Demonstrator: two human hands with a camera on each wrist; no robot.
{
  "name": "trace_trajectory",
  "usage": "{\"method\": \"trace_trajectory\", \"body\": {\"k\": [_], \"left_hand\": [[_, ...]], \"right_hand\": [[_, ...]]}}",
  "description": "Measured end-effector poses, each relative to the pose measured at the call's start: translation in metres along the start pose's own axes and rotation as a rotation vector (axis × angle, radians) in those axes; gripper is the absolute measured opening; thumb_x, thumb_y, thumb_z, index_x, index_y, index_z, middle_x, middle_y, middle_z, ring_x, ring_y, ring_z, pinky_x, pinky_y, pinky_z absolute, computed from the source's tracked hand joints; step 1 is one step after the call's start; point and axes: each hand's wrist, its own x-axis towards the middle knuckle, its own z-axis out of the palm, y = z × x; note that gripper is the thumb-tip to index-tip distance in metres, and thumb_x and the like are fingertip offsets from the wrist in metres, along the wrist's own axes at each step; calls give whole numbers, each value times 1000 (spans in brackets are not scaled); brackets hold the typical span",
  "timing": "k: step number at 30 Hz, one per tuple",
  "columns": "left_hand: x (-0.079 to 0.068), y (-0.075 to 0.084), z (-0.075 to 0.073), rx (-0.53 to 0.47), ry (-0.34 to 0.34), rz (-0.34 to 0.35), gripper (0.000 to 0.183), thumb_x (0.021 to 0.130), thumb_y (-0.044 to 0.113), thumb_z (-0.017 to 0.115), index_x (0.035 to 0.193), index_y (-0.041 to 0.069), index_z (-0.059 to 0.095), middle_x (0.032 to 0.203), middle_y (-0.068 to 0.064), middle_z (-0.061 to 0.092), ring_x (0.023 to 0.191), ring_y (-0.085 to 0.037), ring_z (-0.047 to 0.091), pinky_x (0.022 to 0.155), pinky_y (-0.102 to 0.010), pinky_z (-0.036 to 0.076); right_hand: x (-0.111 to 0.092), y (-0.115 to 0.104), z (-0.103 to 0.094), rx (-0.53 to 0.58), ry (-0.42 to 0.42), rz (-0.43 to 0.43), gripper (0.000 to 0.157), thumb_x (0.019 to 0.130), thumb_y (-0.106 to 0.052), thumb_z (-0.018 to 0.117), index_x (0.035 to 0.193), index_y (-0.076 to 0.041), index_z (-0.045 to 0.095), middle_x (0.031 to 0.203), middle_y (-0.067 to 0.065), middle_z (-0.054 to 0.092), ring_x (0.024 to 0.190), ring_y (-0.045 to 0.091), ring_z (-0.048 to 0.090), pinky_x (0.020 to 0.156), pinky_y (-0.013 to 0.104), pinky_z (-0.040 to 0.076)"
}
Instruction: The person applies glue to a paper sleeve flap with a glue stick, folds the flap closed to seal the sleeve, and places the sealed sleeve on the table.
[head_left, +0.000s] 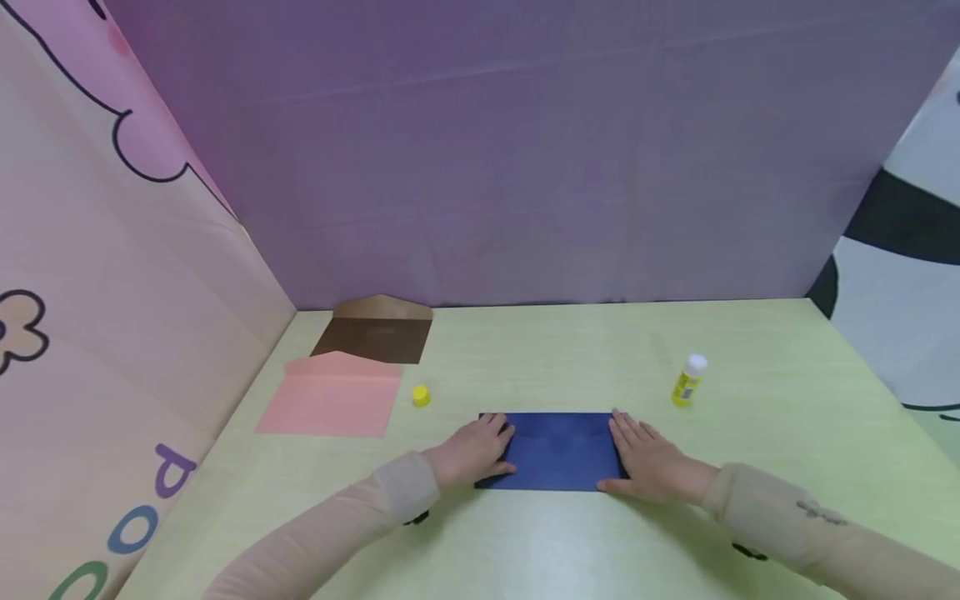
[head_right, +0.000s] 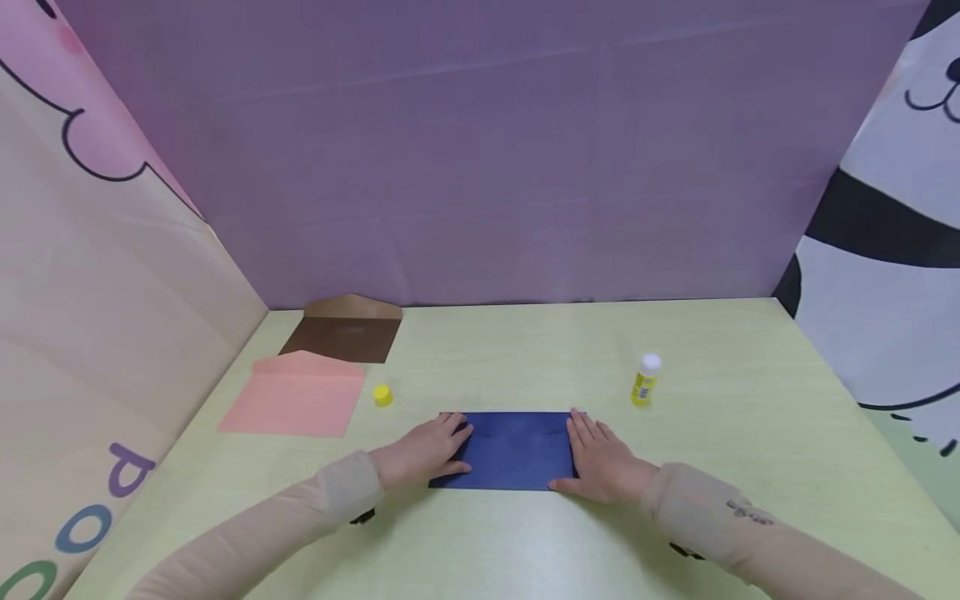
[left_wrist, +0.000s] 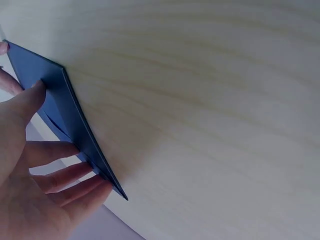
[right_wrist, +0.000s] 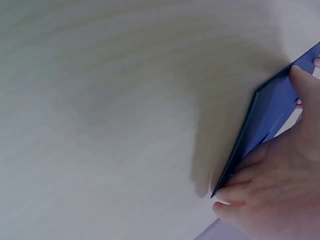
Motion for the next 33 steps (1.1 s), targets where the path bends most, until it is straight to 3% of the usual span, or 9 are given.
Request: {"method": "trace_trajectory", "body": {"k": [10,18,22,26,33], "left_hand": [[-2,3,-2,-12,26,-30,62,86,50,47,126,3,47,121,-10,47,109,-20,47,91,-28,41],[-7,6,-3,23,126,39,53,87,43,51,123,4,51,118,-9,50,107,-19,49,92,-29,40],[-14,10,-7,-16,170,86,42,85,37,56,113,6,58,109,-6,54,99,-16,52,88,-26,42],[-21,14,-10,-80,193,124,30,82,32,61,100,8,63,96,-2,54,83,-11,50,73,-19,44],[-30,19,-8,-77,223,185,18,82,20,63,95,8,64,92,-2,54,78,-10,48,66,-16,43]], "right_hand": [[3,1,-1,-59,24,-2,88,79,-53,54,125,19,32,133,35,25,123,46,25,99,55,21],[1,4,1,-57,118,-106,85,82,-58,45,124,16,37,131,35,30,120,46,30,96,56,26],[-2,-1,-1,-101,170,-185,66,82,-40,58,119,13,46,125,34,39,115,45,38,92,54,34],[-6,-7,-3,-168,248,-278,45,73,-21,69,105,8,58,111,27,52,101,38,51,83,45,45],[-12,-14,2,-205,363,-410,31,64,-10,75,90,3,64,88,13,55,78,25,56,66,30,51]]}}
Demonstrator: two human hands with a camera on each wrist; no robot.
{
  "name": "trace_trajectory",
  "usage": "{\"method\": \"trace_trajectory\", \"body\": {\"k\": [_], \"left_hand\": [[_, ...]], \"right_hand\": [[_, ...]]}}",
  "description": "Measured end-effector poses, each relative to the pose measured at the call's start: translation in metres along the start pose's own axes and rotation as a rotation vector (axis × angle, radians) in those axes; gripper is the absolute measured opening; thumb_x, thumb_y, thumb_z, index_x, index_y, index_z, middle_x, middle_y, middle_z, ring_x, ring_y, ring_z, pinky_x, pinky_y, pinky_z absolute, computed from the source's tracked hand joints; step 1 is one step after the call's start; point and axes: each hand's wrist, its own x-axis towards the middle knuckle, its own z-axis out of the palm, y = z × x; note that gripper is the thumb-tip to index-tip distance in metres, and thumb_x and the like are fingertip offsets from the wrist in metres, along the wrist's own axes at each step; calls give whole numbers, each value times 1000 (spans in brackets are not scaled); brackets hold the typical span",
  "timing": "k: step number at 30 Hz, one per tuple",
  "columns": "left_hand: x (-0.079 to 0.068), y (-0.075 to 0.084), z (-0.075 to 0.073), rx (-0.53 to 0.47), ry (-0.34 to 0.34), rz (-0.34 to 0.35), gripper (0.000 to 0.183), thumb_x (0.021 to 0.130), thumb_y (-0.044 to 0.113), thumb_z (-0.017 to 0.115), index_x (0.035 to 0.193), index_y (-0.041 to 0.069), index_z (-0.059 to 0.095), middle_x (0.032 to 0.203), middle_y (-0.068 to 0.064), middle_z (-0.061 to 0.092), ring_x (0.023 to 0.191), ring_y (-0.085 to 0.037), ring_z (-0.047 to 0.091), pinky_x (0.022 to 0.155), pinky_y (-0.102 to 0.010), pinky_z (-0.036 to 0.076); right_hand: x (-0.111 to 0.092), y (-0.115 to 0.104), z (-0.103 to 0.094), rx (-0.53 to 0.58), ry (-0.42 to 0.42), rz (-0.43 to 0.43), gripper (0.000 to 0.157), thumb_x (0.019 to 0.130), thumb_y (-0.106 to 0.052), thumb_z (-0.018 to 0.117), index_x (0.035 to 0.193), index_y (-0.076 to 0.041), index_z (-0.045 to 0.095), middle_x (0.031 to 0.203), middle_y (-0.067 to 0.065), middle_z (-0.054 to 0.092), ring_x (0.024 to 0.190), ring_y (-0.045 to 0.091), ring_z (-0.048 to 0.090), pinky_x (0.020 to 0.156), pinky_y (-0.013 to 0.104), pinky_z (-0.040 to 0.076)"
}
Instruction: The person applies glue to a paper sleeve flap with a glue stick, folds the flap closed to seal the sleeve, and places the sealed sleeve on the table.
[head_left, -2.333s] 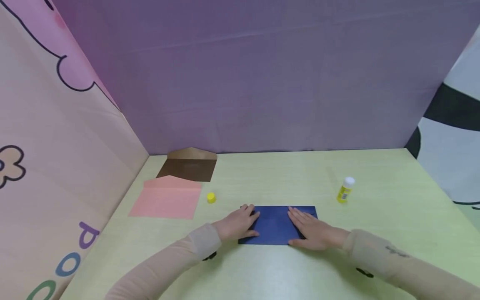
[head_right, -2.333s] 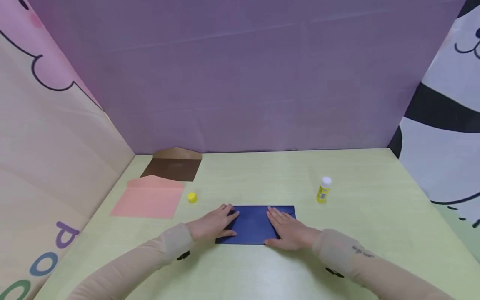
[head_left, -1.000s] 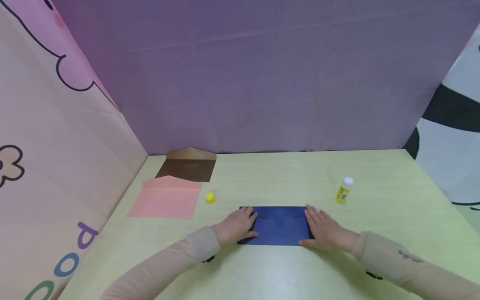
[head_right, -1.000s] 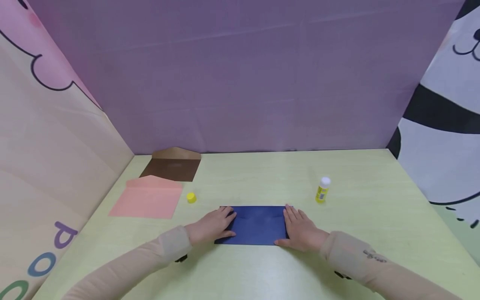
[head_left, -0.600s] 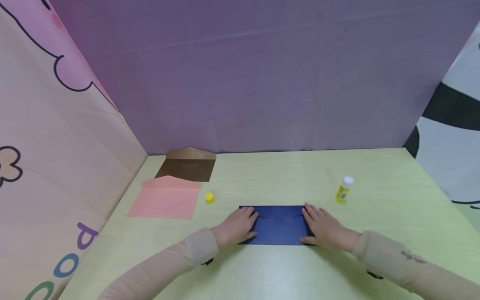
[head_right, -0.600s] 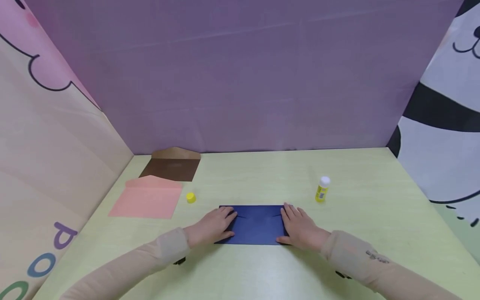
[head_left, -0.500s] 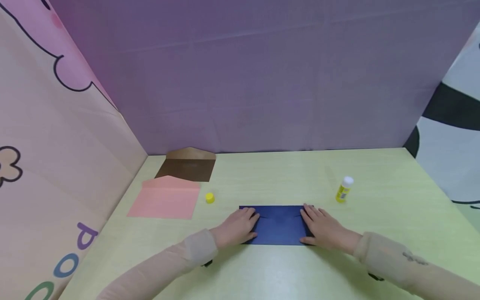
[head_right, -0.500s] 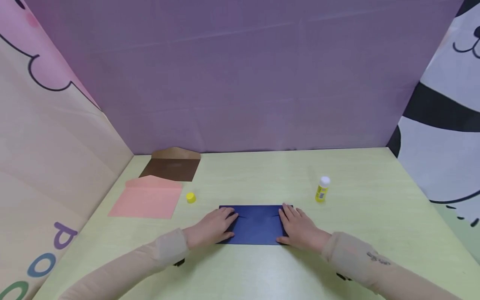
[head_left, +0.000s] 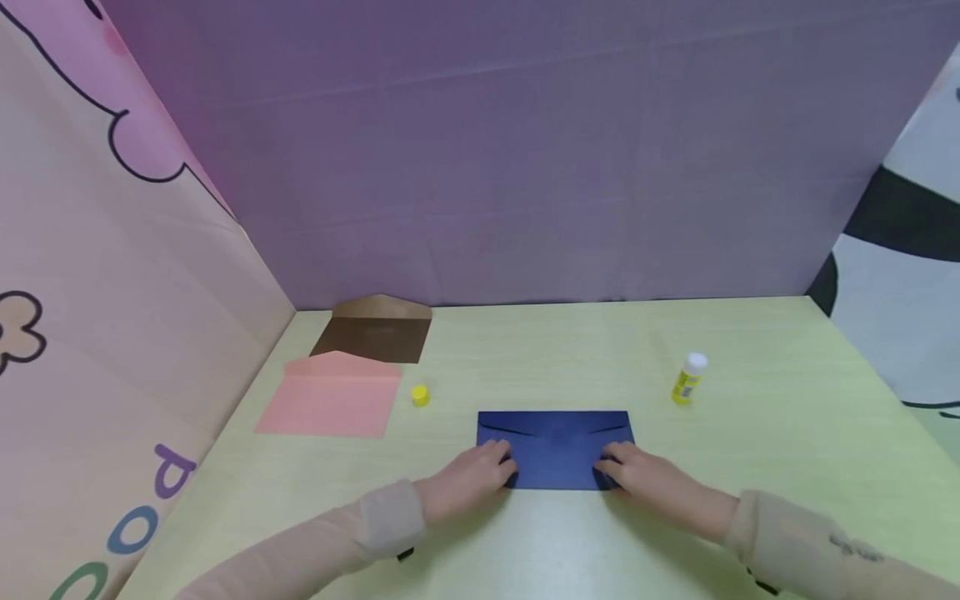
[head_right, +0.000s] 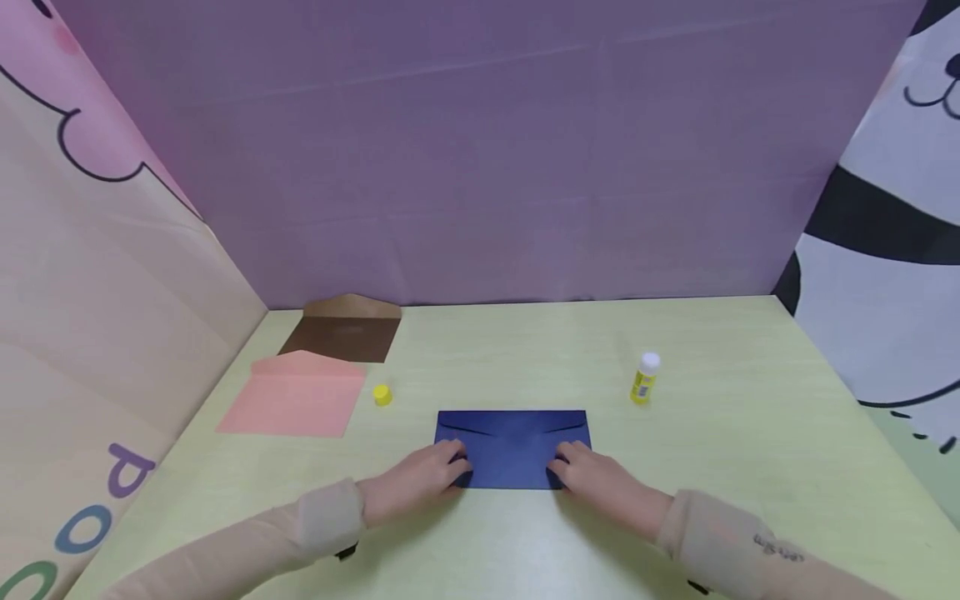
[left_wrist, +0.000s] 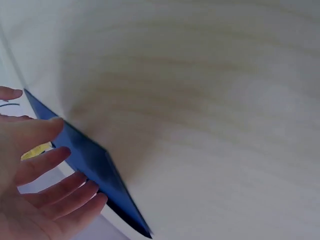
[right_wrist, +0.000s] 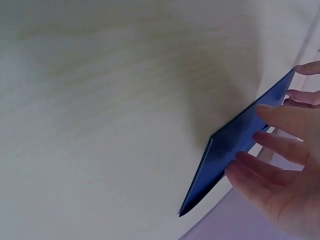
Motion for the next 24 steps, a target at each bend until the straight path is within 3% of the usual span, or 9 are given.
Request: {"method": "trace_trajectory", "body": {"k": [6,15,24], "left_hand": [[-1,2,5,0,6,-13,16,82,15,62,96,7,65,92,-3,55,80,-11,50,67,-16,45],[9,1,4,-40,-90,-108,24,85,8,56,109,7,60,108,-9,55,103,-19,53,86,-28,46],[26,-17,13,22,-34,-139,21,83,3,58,104,7,62,99,-5,56,85,-15,52,70,-20,47]], "right_hand": [[-1,-3,4,-6,16,-18,24,63,-3,73,85,2,65,83,10,53,73,21,53,61,26,49],[7,0,6,-26,-15,65,20,66,3,69,85,4,64,81,11,53,71,21,52,59,27,49],[23,18,12,-44,12,104,20,63,9,67,82,4,63,77,10,51,68,21,49,57,29,47]]}}
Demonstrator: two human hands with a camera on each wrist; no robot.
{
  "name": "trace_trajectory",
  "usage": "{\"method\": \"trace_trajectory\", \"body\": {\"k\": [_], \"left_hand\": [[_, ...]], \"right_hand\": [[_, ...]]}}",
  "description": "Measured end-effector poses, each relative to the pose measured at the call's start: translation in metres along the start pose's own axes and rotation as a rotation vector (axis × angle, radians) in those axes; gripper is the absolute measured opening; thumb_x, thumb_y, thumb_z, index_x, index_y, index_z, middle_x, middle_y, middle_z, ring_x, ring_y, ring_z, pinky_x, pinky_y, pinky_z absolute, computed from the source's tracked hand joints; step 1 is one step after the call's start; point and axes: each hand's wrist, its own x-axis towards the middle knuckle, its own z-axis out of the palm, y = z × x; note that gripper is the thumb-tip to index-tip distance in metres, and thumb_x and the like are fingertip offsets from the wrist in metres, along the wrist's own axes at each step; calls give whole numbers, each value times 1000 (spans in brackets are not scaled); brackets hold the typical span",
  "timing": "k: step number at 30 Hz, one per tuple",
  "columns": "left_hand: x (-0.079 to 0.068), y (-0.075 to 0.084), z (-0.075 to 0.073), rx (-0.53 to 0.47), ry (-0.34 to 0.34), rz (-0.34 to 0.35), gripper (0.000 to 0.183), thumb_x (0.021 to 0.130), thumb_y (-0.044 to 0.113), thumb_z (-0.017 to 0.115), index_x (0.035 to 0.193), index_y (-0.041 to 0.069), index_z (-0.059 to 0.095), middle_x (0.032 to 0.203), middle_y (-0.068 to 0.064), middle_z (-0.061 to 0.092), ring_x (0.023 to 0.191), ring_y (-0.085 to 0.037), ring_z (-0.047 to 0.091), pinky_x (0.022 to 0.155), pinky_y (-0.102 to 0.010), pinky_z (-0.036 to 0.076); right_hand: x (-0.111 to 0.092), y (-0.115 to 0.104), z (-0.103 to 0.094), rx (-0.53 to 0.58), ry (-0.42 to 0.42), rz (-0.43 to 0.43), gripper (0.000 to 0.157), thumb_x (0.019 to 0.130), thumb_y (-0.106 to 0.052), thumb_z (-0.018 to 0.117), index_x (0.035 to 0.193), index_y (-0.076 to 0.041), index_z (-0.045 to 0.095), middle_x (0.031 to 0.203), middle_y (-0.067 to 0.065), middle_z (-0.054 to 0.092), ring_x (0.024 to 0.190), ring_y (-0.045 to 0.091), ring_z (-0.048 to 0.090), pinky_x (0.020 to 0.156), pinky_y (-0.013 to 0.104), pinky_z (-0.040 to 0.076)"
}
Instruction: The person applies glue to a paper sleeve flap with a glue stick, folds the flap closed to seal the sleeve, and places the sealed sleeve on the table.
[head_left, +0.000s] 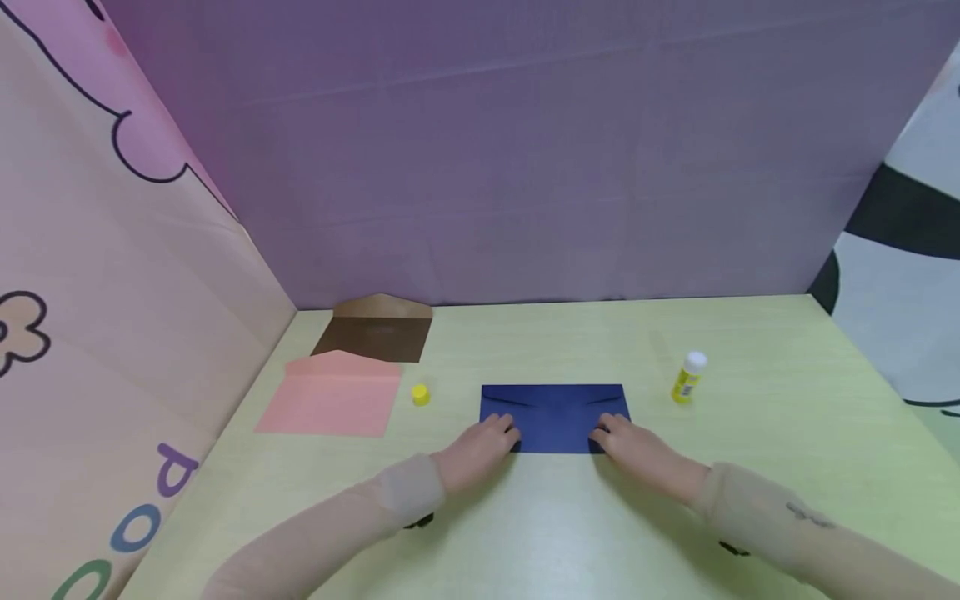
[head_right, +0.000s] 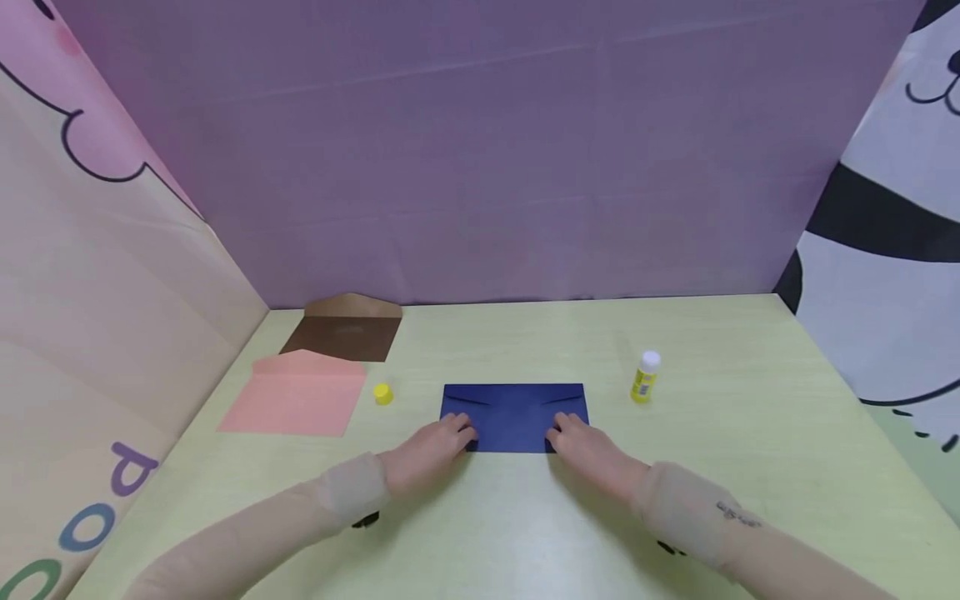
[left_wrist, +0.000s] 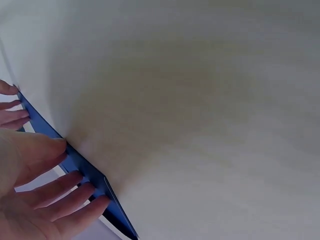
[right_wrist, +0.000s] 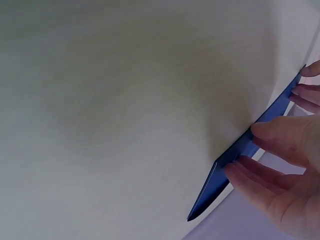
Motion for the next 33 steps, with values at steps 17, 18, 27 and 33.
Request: {"method": "trace_trajectory", "body": {"k": [17,18,27,33], "left_hand": [[46,-32,5,-71,-33,-150,26,83,0,57,108,6,60,106,-8,57,96,-20,55,81,-25,47],[48,-34,6,-72,-29,-154,26,83,-1,57,108,6,60,106,-8,57,97,-20,55,82,-25,47],[71,-50,12,-66,32,-204,25,82,-4,56,105,5,61,103,-9,59,95,-21,56,81,-26,47],[81,-56,15,-66,66,-236,25,82,-5,55,104,3,61,102,-10,59,95,-23,57,81,-27,48]], "right_hand": [[48,34,11,40,-145,239,13,75,12,56,85,7,62,79,16,53,71,26,52,61,35,48],[50,36,12,48,-155,252,14,76,12,55,86,7,62,80,17,54,74,28,53,64,37,49],[70,53,13,111,-213,355,19,83,11,46,97,10,60,99,27,57,98,41,52,85,49,43],[79,61,13,101,-204,365,20,84,11,44,96,10,60,99,28,57,100,43,50,87,49,41]]}}
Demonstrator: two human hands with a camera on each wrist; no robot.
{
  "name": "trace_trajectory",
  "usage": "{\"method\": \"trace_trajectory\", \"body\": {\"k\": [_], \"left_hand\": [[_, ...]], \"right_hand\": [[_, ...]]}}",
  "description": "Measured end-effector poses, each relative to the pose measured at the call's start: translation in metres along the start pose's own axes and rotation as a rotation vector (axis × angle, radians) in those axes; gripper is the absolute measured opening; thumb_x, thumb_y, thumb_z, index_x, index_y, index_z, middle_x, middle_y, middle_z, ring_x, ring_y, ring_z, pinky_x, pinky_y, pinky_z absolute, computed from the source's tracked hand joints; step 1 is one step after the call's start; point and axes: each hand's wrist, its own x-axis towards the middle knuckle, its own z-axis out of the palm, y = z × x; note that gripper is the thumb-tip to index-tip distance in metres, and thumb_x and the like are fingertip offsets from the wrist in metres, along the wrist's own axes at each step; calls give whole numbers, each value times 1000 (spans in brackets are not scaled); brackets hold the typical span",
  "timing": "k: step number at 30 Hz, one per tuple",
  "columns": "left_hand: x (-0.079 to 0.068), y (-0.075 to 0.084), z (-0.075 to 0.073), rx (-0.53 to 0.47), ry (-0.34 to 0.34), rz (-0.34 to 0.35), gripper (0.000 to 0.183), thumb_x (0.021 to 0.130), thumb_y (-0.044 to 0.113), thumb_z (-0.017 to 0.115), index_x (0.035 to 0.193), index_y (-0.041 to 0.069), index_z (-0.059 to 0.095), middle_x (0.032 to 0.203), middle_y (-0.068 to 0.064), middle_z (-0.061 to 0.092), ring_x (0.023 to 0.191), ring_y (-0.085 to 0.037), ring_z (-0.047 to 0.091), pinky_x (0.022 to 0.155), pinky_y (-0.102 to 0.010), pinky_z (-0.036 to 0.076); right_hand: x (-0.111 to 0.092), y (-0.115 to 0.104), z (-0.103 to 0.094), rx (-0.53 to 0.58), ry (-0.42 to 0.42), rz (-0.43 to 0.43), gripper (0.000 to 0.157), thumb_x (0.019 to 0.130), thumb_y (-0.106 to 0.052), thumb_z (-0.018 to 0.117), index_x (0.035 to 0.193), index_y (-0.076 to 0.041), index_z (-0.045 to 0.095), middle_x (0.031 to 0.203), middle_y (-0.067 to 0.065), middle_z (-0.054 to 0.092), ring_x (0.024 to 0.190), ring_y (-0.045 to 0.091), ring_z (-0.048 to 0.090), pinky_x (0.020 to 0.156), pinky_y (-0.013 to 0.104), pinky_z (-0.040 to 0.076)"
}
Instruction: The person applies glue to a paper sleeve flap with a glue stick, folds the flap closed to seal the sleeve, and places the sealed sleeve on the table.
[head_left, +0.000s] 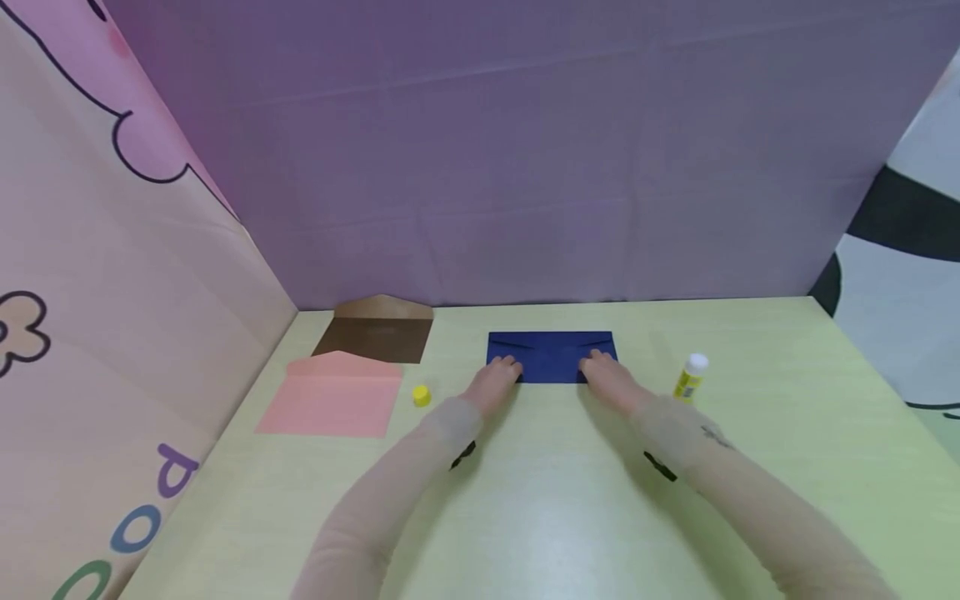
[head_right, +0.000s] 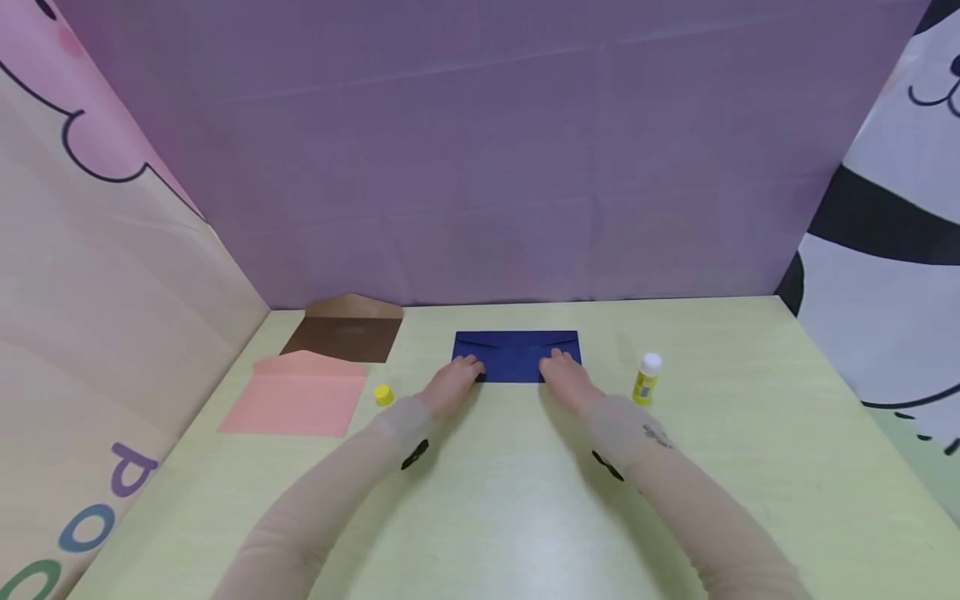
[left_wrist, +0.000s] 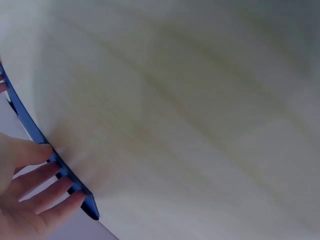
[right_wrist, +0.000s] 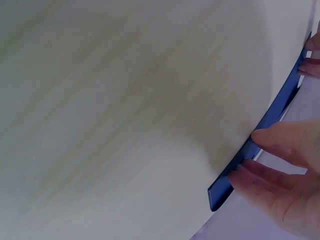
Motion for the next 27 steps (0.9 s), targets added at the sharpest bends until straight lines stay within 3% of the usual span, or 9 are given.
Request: {"method": "trace_trajectory", "body": {"k": [13,16,18,22,23,27], "left_hand": [[18,-5,-1,-39,-95,-117,37,81,-5,57,116,5,55,118,-13,53,108,-27,51,90,-31,43],[23,-8,7,-39,-100,-137,39,82,-6,54,120,5,53,123,-14,50,112,-29,48,93,-34,41],[39,-23,41,1,-55,-115,39,82,-5,54,119,7,53,120,-13,52,110,-28,49,92,-34,42],[71,-47,99,-13,-74,-131,48,81,-5,57,125,14,49,127,-8,48,116,-24,45,97,-32,37],[79,-54,113,7,-51,-118,48,79,-5,59,123,14,50,124,-8,50,114,-24,47,95,-31,39],[83,-57,116,-2,-57,-122,52,74,-5,64,120,15,52,122,-8,51,111,-24,49,92,-31,41]], "right_hand": [[19,4,1,3,6,44,21,85,11,42,95,11,60,102,30,57,102,44,50,86,48,42],[22,5,0,9,-2,59,21,85,11,41,94,11,60,101,30,57,101,44,50,85,48,43],[24,5,-1,10,-7,69,21,85,11,41,94,11,60,102,30,57,101,43,50,86,48,42],[26,5,-2,24,-20,84,21,86,10,41,96,11,59,105,30,56,104,44,49,88,49,41],[27,5,-2,28,-26,88,21,86,10,41,97,11,59,106,30,55,105,44,48,89,49,40],[28,6,-2,27,-39,105,21,86,10,42,98,10,59,107,30,54,103,43,49,86,48,42]]}}
